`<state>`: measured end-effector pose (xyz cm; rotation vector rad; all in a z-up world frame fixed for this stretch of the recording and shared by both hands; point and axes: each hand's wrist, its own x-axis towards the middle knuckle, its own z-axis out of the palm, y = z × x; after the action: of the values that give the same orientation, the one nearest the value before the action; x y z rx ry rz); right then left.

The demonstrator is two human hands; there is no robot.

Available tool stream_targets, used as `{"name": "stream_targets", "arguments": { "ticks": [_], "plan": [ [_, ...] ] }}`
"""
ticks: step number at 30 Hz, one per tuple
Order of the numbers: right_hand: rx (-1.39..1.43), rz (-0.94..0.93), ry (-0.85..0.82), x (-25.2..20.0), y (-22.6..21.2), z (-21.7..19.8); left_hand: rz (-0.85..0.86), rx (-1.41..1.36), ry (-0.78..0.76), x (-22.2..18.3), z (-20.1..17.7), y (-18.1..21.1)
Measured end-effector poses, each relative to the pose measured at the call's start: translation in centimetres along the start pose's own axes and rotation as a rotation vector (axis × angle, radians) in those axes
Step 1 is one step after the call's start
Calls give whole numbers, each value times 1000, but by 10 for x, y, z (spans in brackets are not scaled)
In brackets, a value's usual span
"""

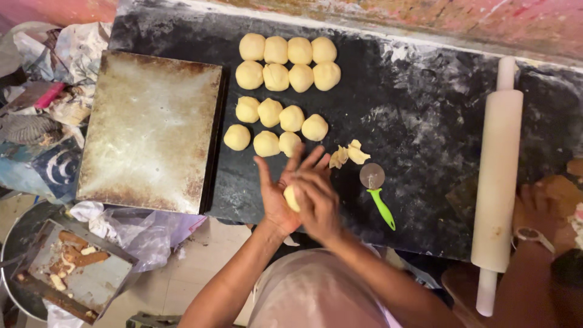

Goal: The person prepares pieces of dough by hand, cutting strips with a rotary blade, rolling dough into balls, and folding and shaping dough pieces on a work surface.

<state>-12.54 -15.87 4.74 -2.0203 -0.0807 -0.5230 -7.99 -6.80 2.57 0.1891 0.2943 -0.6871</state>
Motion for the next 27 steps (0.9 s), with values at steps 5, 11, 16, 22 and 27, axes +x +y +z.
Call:
{"name": "stream_targets", "arguments": {
  "ticks": [5, 11, 16, 22, 27],
  "plan": [
    [13, -12, -15, 0, -3, 14, 134, 513, -44, -14, -2, -15],
    [53, 19, 83, -3, -20, 18, 93, -54, -233, 5, 2, 22],
    [34, 49, 103, 9, 23, 31, 647, 892, 88, 29, -26, 18],
    [-153, 105, 106, 6, 100, -8, 883, 1597, 189, 26, -60, 95],
    [-510, 114, -88, 3, 146, -64, 587, 1663, 105, 5, -67, 106]
  ]
}}
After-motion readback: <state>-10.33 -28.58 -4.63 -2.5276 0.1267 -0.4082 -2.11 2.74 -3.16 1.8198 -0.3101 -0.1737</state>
